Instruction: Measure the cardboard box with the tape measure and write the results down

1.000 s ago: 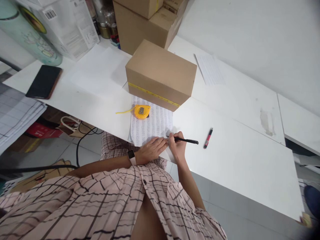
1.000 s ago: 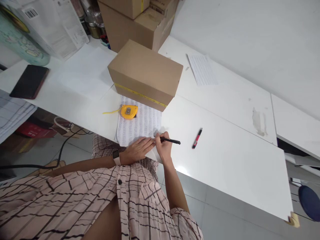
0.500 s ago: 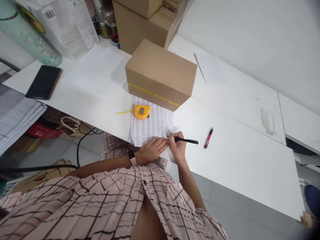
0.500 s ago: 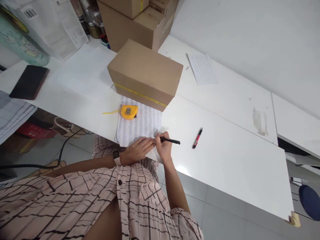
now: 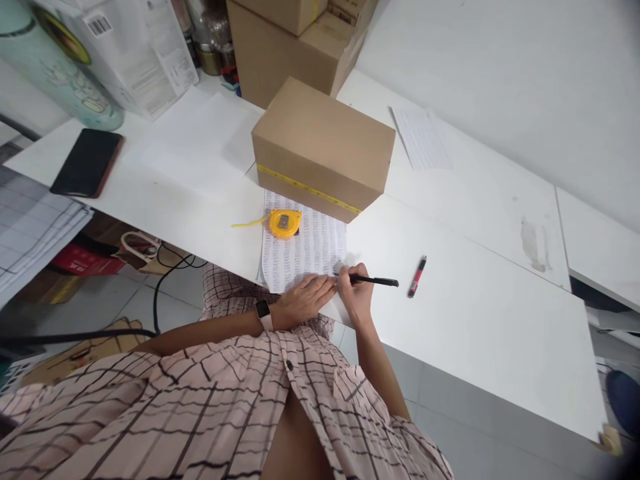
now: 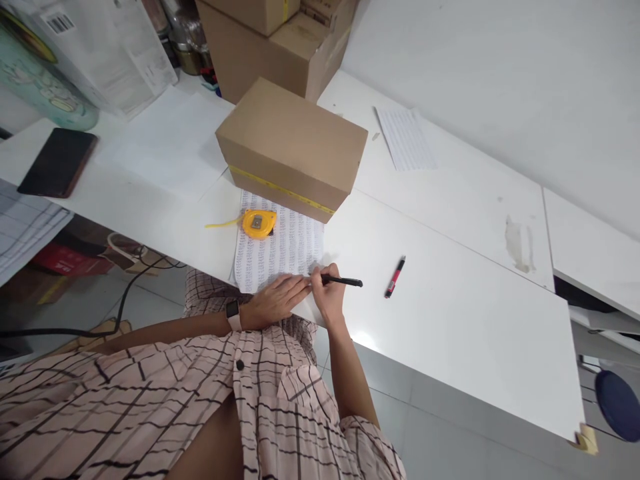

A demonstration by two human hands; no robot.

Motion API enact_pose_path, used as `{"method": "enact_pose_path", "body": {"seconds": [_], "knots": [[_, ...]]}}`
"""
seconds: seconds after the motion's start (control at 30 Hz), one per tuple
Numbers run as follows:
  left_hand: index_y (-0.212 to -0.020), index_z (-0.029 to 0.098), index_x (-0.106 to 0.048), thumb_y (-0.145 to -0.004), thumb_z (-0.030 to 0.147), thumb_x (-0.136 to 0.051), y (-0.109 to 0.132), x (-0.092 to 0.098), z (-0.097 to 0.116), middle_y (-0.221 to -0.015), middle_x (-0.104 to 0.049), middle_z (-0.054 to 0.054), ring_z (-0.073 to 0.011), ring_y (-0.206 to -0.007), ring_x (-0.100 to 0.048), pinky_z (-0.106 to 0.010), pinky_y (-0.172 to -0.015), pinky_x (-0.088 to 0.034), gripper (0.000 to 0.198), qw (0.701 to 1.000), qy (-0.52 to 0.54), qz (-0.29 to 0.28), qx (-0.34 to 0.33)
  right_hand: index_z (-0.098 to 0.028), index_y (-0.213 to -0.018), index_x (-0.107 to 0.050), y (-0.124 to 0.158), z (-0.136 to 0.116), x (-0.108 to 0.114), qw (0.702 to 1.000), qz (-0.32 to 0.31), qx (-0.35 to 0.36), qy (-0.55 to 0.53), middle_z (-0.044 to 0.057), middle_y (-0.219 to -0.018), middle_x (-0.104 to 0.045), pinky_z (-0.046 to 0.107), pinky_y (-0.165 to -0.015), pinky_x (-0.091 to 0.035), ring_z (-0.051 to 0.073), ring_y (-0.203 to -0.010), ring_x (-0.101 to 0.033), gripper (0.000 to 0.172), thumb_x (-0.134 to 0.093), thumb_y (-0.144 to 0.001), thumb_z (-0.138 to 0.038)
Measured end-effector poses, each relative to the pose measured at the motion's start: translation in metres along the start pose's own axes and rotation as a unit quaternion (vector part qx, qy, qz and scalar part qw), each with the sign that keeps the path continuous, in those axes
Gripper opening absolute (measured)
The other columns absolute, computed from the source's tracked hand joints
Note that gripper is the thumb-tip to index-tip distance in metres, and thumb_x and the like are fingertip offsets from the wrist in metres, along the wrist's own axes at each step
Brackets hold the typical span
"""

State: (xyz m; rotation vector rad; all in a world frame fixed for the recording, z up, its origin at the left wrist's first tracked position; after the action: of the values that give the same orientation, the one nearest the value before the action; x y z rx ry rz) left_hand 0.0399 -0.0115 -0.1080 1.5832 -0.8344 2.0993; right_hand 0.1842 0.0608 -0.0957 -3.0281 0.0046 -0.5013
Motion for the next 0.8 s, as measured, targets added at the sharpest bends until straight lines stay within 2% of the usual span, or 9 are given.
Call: {"method": "enact_pose_path", "body": {"seconds": [0.13,0.6,0.8], "knots": [[-0.149,0.008,-0.044,-0.097,0.01,-0.042,0.0007,0.0013,0.0001,-0.152,-0.051,-0.016,-0.0292,-0.141,-0.047,-0.046,-0.117,-0.036,0.052,1.0,-0.017,0.003,-0.006,-0.024,-0.07,-0.041,-0.0002,-0.0003,0.0004,1.0,0.005,-0.002,0.0,-0.008,-0.06,-0.041,0.026,-0.055,-0.036,0.011,-0.055,-0.041,0.028,-0.061,-0.088,-0.032],[-0.148,0.009,-0.045,-0.099,0.01,-0.037,-0.0004,0.006,0.0014,-0.152,-0.051,-0.014,-0.0282,-0.14,-0.047,-0.045,-0.118,-0.034,0.049,0.999,-0.041,-0.001,-0.005,-0.024,-0.069,-0.04,-0.0008,-0.0017,0.002,1.0,0.011,-0.013,0.008,-0.008,-0.06,-0.04,0.026,-0.056,-0.035,0.011,-0.056,-0.04,0.028,-0.059,-0.088,-0.03],[-0.146,0.007,-0.047,-0.099,0.012,-0.04,-0.0017,0.0045,0.0011,-0.15,-0.053,-0.015,-0.0282,-0.138,-0.05,-0.045,-0.115,-0.037,0.048,0.999,-0.053,0.001,-0.013,-0.024,-0.07,-0.041,-0.0005,-0.0028,0.002,1.0,0.021,-0.016,0.006,-0.008,-0.06,-0.039,0.026,-0.055,-0.035,0.011,-0.056,-0.039,0.027,-0.059,-0.089,-0.031]]}}
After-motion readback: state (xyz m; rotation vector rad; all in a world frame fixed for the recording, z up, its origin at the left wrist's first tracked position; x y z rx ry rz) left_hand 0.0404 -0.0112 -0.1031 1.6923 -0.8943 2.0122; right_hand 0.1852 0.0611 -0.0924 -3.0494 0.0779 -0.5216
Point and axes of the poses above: each hand's wrist, its own y-axis away from the middle knuckle, its own x-axis out of the back of the hand, z = x × y, the point moved 3 cm from there along -y, towards the middle knuckle
